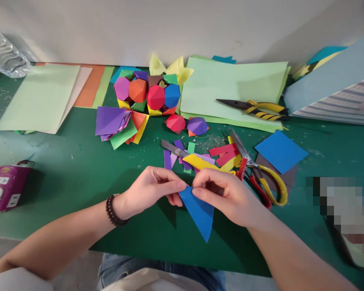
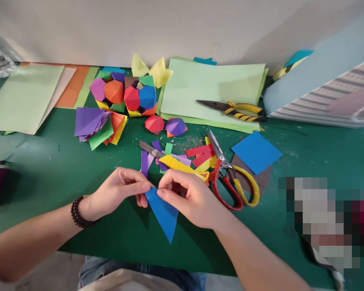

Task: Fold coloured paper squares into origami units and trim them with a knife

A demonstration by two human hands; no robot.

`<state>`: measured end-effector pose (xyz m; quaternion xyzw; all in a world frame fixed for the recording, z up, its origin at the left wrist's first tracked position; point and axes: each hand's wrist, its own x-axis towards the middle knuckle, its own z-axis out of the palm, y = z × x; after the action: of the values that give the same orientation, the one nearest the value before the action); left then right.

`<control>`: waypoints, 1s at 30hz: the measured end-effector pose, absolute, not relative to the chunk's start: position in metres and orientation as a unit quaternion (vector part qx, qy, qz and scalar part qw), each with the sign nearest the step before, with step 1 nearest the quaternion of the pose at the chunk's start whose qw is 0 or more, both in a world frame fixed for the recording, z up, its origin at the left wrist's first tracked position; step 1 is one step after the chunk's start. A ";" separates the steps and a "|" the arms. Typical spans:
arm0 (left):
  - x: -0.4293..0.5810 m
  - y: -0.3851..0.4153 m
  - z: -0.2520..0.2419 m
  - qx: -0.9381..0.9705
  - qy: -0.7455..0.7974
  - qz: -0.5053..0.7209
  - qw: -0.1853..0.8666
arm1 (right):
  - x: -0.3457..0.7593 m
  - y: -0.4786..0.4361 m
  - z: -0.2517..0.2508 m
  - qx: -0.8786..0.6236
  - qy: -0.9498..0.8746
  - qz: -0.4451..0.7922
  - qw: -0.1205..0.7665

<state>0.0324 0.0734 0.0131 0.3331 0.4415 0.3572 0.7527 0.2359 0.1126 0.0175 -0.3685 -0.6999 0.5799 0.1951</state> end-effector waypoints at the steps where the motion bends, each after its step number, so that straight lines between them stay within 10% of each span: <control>1: 0.031 0.075 0.013 0.330 0.429 0.350 0.765 | 0.236 0.114 0.017 -0.367 -0.688 0.594 0.197; 30: 0.017 0.087 0.020 0.390 0.469 0.350 0.711 | 0.242 0.121 0.018 -0.396 -0.656 0.626 0.144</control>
<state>0.0166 0.0870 0.0205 0.3901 0.4685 0.3502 0.7111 0.2424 0.1208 0.0179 -0.3962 -0.6558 0.6262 0.1441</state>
